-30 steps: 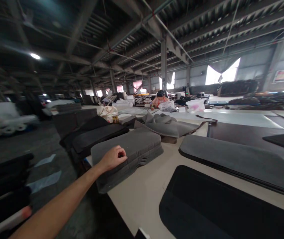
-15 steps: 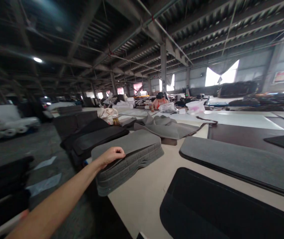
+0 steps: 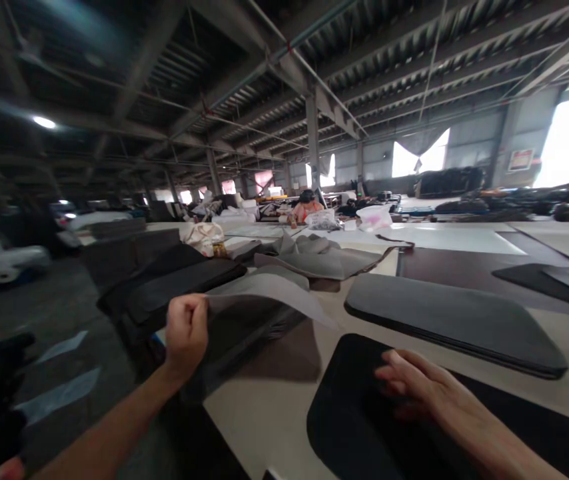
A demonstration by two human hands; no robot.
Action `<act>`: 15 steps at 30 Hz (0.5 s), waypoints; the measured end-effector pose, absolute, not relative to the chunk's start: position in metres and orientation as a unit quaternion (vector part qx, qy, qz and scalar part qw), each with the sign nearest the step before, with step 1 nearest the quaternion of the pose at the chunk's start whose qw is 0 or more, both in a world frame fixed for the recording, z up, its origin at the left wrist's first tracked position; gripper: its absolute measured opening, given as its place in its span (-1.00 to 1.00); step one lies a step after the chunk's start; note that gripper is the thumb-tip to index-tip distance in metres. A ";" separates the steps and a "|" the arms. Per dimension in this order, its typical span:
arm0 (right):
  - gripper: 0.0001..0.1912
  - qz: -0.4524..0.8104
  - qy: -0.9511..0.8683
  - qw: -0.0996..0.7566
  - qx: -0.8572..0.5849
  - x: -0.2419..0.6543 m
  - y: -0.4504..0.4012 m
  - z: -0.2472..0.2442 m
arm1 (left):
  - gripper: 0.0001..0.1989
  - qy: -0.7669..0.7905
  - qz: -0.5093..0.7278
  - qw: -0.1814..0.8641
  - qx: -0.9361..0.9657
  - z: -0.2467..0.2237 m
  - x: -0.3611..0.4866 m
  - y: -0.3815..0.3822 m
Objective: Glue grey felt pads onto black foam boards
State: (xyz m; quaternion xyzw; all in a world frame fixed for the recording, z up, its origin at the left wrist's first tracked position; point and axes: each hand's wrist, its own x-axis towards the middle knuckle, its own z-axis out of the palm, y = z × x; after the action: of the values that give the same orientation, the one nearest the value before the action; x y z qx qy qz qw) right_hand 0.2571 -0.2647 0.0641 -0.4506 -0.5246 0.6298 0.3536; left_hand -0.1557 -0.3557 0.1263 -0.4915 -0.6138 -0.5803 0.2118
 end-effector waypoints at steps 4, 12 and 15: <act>-0.40 0.756 -0.431 0.314 -0.380 0.188 -0.260 0.072 | -0.87 -0.534 -0.625 0.243 -0.515 0.108 -0.136 -0.378; -0.51 0.761 -0.404 0.342 -0.375 0.166 -0.247 0.081 | -0.88 -0.473 -0.541 0.100 -0.689 0.056 -0.128 -0.426; -0.41 0.731 -0.447 0.356 -0.373 0.179 -0.249 0.086 | -0.80 -0.577 -0.568 0.095 -0.579 0.032 -0.130 -0.432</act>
State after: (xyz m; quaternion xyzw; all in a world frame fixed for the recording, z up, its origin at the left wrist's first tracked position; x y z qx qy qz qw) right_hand 0.1788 -0.2487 0.0860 -0.3732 -0.4469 0.7311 0.3557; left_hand -0.1295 -0.4321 0.0324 -0.5793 -0.5771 -0.5676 0.0952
